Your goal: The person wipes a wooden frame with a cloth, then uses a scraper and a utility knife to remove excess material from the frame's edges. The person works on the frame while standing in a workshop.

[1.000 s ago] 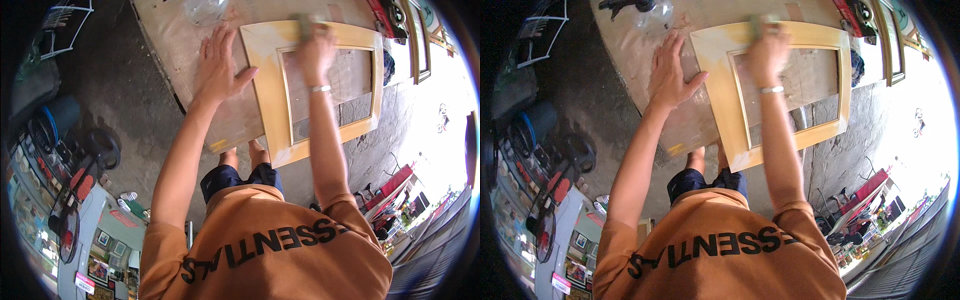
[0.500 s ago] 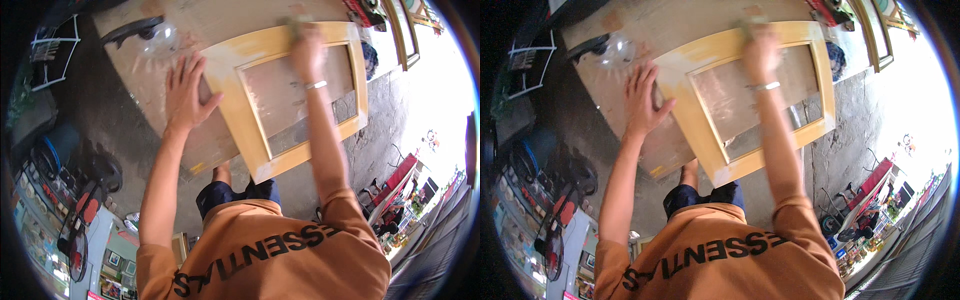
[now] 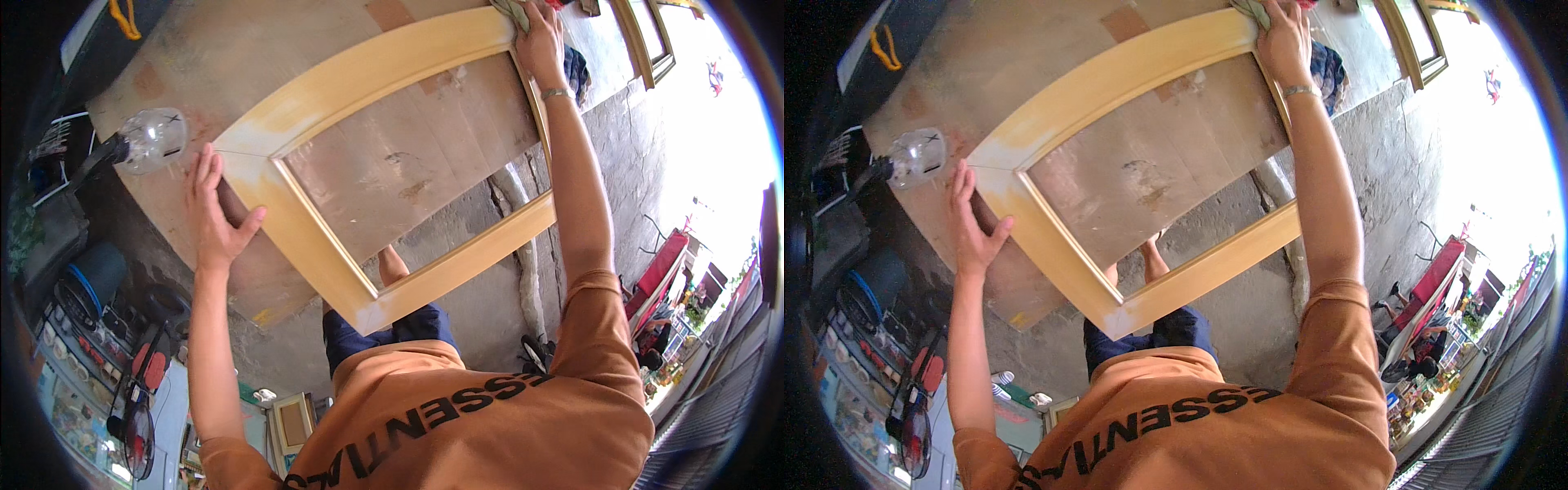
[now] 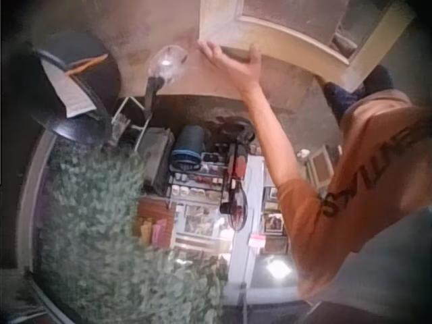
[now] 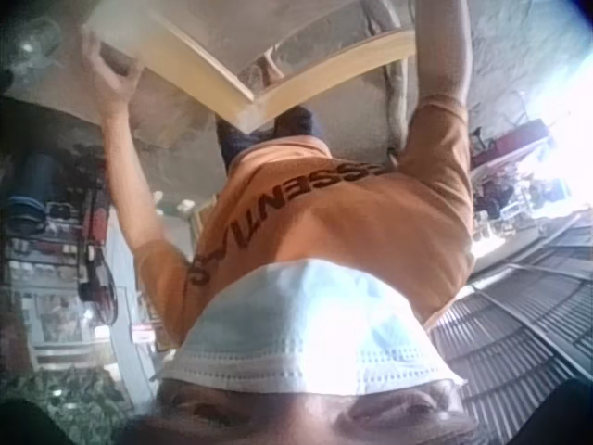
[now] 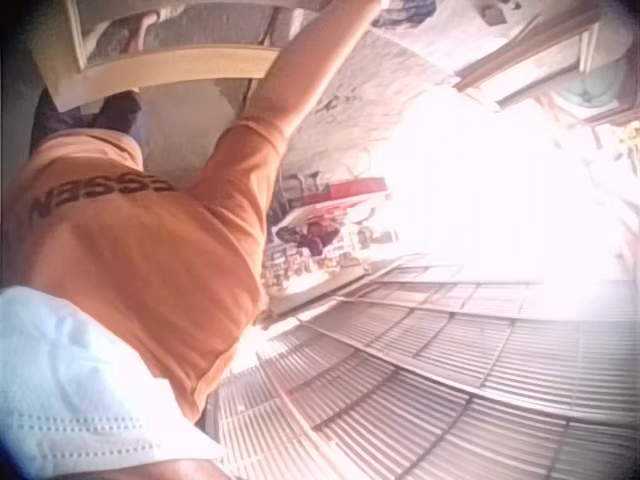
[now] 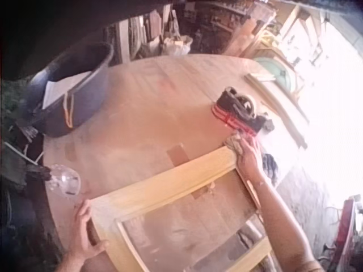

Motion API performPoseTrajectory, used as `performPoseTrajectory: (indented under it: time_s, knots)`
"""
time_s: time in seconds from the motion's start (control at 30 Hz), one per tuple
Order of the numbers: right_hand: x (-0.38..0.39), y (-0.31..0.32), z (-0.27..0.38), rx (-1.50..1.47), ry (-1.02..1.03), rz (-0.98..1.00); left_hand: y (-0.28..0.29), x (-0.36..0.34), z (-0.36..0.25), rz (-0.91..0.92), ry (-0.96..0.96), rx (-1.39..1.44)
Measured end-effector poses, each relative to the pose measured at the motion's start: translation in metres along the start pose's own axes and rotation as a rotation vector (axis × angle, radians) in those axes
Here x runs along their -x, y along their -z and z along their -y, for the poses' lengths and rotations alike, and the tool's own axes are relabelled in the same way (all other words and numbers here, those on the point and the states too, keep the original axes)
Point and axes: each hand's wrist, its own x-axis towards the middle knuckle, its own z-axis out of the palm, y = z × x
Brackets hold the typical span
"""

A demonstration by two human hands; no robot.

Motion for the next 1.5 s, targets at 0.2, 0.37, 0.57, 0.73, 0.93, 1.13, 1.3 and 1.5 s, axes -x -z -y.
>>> performPoseTrajectory:
  time_s: [0.2, 0.37, 0.57, 0.73, 0.93, 1.13, 1.3, 1.5]
  knots:
    - [0.025, 0.058, -0.058, 0.049, 0.336, 0.387, -0.004, -0.001, -0.002, 0.031, -0.035, -0.052]
    - [0.183, 0.163, -0.054, 0.017, 0.111, 0.555, -0.001, 0.0, -0.009, 0.035, -0.025, -0.061]
    - [0.277, 0.193, -0.014, 0.16, -0.226, 0.33, -0.007, -0.002, -0.014, 0.06, -0.031, -0.058]
    - [0.367, 0.123, 0.137, 0.314, -0.297, 0.221, -0.009, -0.001, -0.007, 0.065, -0.066, -0.062]
    - [0.358, 0.128, 0.177, 0.211, -0.016, 0.564, -0.008, 0.006, -0.006, 0.057, -0.071, -0.042]
    - [0.306, 0.126, 0.085, 0.376, -0.414, 0.052, -0.009, 0.009, -0.007, 0.022, -0.111, -0.038]
    - [0.393, 0.091, 0.293, 0.031, -0.13, 0.519, -0.011, 0.007, -0.003, 0.011, -0.128, -0.047]
    - [0.328, 0.12, 0.109, 0.429, -0.195, 0.074, -0.011, 0.015, 0.009, -0.069, -0.177, -0.024]
